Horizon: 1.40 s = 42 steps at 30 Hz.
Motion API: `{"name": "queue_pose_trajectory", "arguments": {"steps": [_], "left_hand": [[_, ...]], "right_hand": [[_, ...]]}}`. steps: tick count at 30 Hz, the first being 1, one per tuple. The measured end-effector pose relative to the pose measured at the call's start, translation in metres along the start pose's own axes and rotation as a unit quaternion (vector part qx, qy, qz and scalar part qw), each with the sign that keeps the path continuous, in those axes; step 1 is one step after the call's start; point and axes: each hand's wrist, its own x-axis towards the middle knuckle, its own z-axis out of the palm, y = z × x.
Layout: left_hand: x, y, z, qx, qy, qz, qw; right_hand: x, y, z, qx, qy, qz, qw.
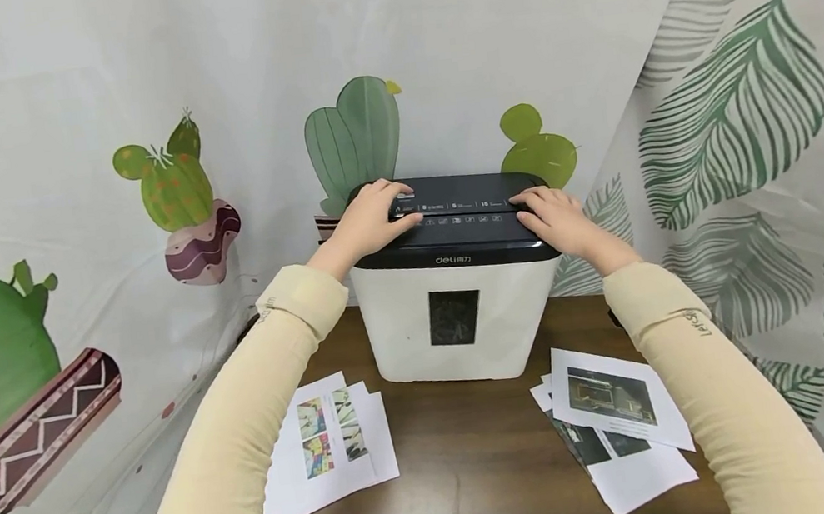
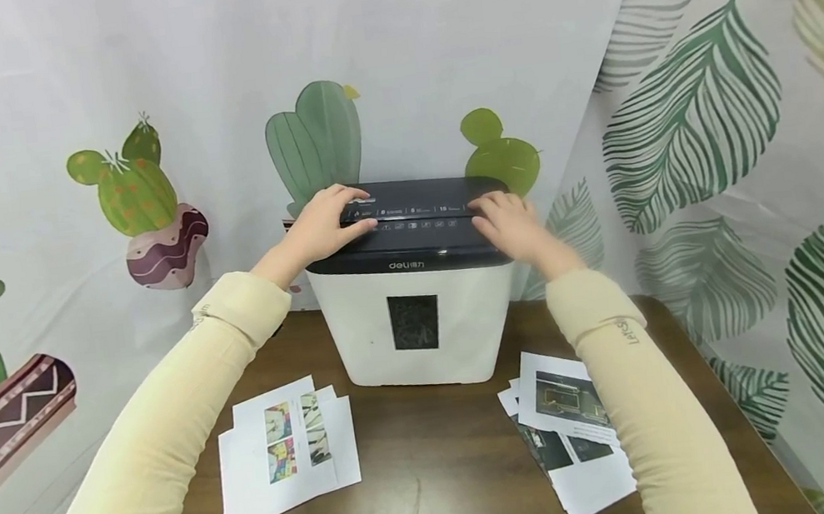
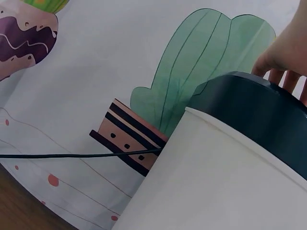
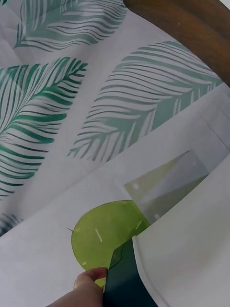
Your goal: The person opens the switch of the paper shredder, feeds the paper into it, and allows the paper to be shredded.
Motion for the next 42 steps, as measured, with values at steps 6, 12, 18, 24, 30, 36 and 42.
{"name": "queue_pose_trajectory", "arguments": {"steps": [6,12,18,24,30,36,42], "left_hand": [[0.01,0.0,-0.002,0.029,-0.045,-0.034,0.998],[0.016,0.0,0.001,0.057,-0.057,-0.07,0.9943],[0.016,-0.005,0.012,0.07,-0.038,-0.092,0.9926],[0.016,-0.006,0.014,0.049,-0.034,-0.097,0.9935],[0.016,-0.006,0.014,0.047,-0.052,-0.097,0.9928],[0.017,-0.007,0.015,0.052,-0.059,-0.098,0.992],[0.018,-0.01,0.015,0.056,-0.058,-0.091,0.9926]], "right_hand": [[0.001,0.003,0.003,0.008,0.005,0.004,1.0],[0.0,0.002,0.004,0.014,0.011,0.004,1.0],[-0.002,0.002,0.006,0.019,0.015,0.002,1.0],[-0.002,0.0,0.004,0.02,0.018,0.004,1.0],[-0.002,0.0,0.003,0.019,0.013,0.008,1.0],[-0.001,0.001,0.005,0.02,0.013,0.006,1.0],[-0.001,0.002,0.004,0.017,0.015,0.006,1.0]]}}
